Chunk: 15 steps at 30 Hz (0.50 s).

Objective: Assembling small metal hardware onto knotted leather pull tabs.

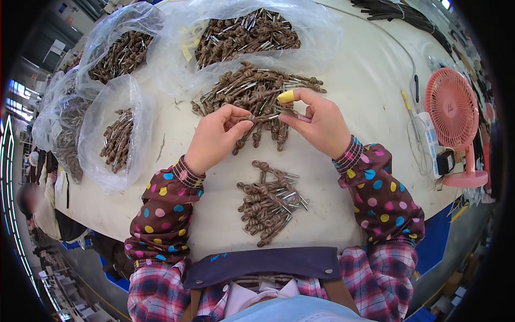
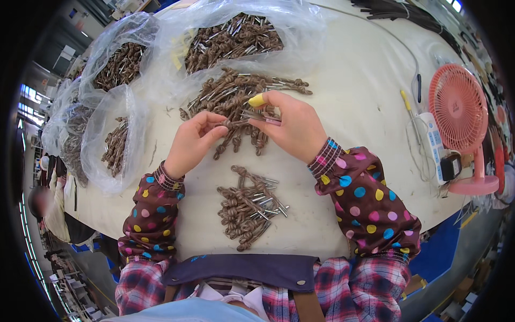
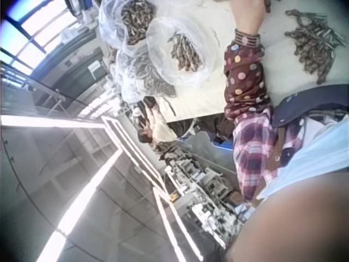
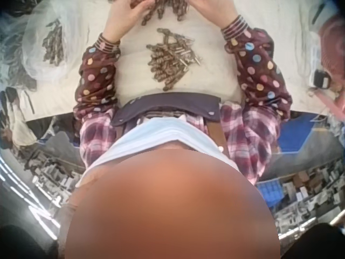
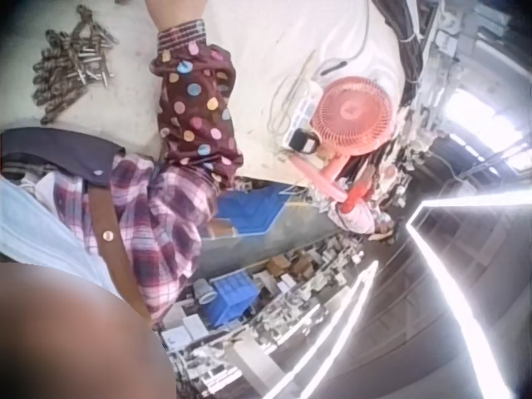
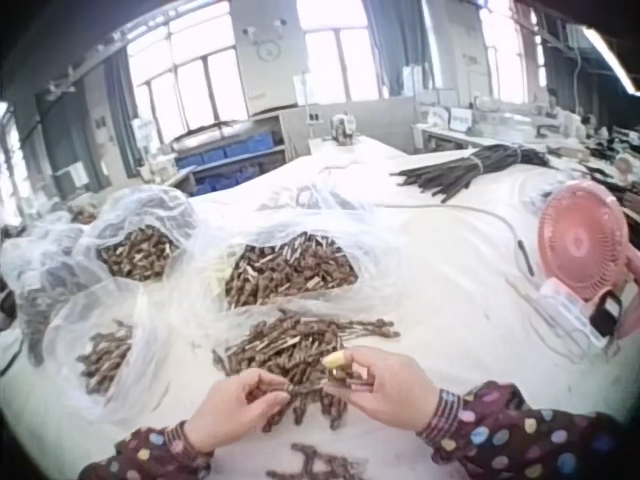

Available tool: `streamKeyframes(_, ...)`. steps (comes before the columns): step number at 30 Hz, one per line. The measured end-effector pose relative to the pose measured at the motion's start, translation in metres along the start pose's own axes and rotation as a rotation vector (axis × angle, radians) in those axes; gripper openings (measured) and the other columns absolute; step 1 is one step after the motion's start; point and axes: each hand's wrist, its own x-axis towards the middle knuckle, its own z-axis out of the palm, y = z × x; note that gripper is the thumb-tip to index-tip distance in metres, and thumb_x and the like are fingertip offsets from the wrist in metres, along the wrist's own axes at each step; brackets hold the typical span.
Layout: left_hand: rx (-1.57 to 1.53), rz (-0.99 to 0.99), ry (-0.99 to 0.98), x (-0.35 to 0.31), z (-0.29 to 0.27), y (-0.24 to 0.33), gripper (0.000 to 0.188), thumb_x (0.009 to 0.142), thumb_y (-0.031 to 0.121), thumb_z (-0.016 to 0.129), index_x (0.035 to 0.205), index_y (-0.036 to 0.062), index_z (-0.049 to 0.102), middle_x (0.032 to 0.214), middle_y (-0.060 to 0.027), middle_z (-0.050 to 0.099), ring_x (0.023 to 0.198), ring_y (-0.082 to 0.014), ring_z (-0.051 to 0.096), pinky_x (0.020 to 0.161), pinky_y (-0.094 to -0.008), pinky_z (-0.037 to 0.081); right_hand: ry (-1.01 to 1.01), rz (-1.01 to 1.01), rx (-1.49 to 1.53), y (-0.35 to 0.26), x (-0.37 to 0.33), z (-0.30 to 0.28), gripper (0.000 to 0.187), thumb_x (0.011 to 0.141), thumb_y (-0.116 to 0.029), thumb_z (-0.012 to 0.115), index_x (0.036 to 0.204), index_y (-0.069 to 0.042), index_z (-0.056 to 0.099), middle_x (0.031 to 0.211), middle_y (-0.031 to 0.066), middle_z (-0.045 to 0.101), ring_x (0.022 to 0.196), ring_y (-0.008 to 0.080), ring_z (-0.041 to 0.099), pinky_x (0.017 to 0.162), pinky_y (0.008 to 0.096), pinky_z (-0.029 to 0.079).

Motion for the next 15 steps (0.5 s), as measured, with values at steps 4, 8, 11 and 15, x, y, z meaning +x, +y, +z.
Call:
streamKeyframes(4, -0.348, -0.082, -0.073, -0.009, -0.009, 0.011, 0.023, 0.093, 0.016, 0.06, 0.105, -0.0029, 0.06, 0.091, -0.0034, 0.067, 0.075, -0.0077, 0.058, 0.068, -0.0219, 0.048, -0.033, -0.059, 0.096, 0.0, -0.005, 0.01, 0.027, 0.081, -0.008, 0.073, 0.105, -0.003, 0.064, 0.083, 0.002, 0.064, 0.054, 0.0044, 0.043, 0.05, 0.0223, 0.037)
streamKeyframes(8, -0.438, -0.129, -0.198, -0.009, -0.006, 0.008, 0.025, 0.096, 0.022, 0.055, 0.104, -0.001, 0.062, 0.091, -0.0021, 0.067, 0.071, -0.0066, 0.055, 0.066, -0.0223, 0.047, -0.103, 0.018, 0.053, -0.016, -0.01, 0.004, 0.021, 0.082, -0.009, 0.072, 0.1, -0.002, 0.066, 0.075, 0.001, 0.063, 0.061, 0.005, 0.049, 0.057, 0.0205, 0.042)
streamKeyframes(11, -0.098, 0.018, -0.025, -0.014, 0.004, 0.007, 0.021, 0.093, 0.021, 0.059, 0.104, 0.0028, 0.064, 0.09, -0.0029, 0.068, 0.073, -0.0113, 0.057, 0.067, -0.0259, 0.048, -0.107, 0.075, 0.028, -0.015, -0.012, 0.006, 0.018, 0.081, -0.015, 0.072, 0.093, -0.003, 0.067, 0.069, 0.005, 0.063, 0.059, 0.0129, 0.055, 0.056, 0.0249, 0.044)
streamKeyframes(15, 0.36, 0.467, 0.238, -0.014, 0.011, 0.015, 0.018, 0.086, 0.019, 0.066, 0.1, 0.007, 0.067, 0.089, -0.0049, 0.068, 0.078, -0.0188, 0.061, 0.069, -0.0301, 0.049, -0.121, 0.141, 0.125, 0.0, -0.015, 0.013, 0.02, 0.081, -0.021, 0.071, 0.088, -0.003, 0.067, 0.067, 0.0094, 0.064, 0.056, 0.0193, 0.061, 0.055, 0.0283, 0.046)
